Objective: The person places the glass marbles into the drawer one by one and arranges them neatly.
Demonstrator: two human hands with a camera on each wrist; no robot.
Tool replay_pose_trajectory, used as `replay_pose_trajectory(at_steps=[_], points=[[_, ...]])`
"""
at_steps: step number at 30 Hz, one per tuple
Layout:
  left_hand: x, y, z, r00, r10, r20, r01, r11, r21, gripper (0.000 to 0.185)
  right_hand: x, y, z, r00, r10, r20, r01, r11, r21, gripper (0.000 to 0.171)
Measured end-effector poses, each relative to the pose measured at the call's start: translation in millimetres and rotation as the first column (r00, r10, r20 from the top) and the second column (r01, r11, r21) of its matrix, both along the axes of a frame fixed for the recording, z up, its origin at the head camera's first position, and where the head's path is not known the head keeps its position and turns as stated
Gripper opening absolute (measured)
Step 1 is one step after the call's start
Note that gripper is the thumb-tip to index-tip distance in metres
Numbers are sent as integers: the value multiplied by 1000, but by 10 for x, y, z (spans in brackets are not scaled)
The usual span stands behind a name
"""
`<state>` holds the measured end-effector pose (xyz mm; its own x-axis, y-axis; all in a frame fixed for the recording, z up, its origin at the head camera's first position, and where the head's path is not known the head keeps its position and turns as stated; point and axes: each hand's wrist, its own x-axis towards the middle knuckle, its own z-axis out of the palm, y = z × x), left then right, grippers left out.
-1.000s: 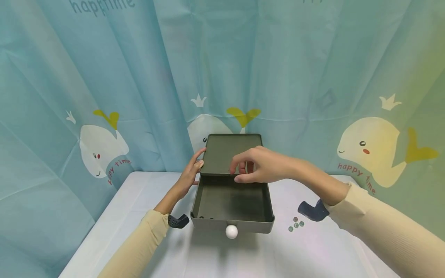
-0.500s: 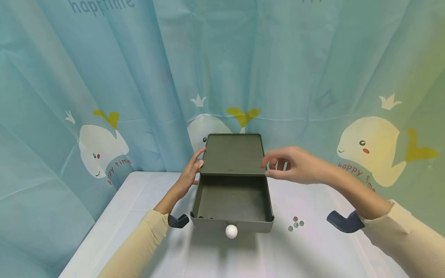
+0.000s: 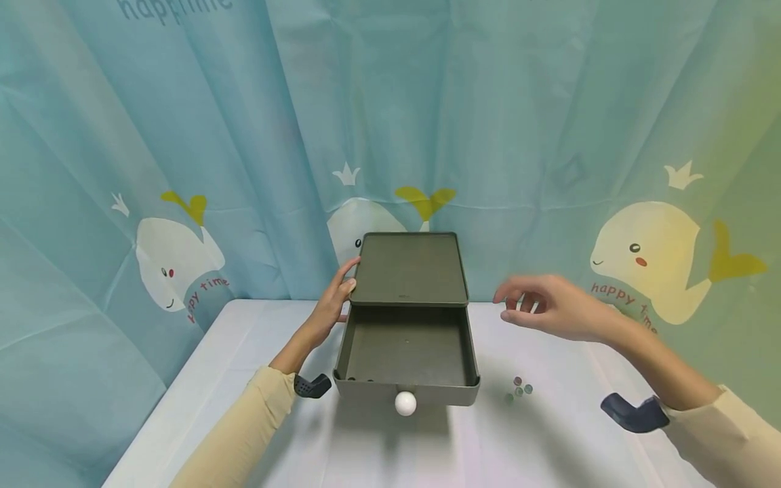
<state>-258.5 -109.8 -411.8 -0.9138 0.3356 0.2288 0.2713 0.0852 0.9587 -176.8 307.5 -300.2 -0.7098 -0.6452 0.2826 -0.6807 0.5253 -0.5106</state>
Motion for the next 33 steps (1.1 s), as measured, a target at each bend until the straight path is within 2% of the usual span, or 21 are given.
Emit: replay_pose_trajectory(at_steps=[4, 9, 15, 20, 27, 33], points=[[1, -1, 5, 1000, 7, 4, -7, 1000, -4, 56, 20, 99, -200, 1000, -1, 20, 2, 1000, -20, 30], [-8, 6, 7, 1000, 4, 6, -4, 1000, -7, 56, 85, 212, -477, 996, -58, 68, 60, 997, -39, 27], [-6, 14, 14, 1000, 9, 11, -9, 1000, -14, 55, 166, 334, -856, 990, -69, 124, 84, 990, -114, 27], [-14, 19, 18, 1000, 10, 6, -10, 1000, -15, 55, 251, 403, -1149, 979, -116, 170, 140, 981, -135, 27], [-7, 9, 24, 1000, 17, -5, -17, 1000, -26, 55, 268, 511, -1521, 974, -102, 202, 134, 979, -151, 44], [10, 5, 24, 1000, 18, -5, -18, 1000, -26, 56, 277, 565, -1754, 961, -121, 250, 160, 977, -141, 50]])
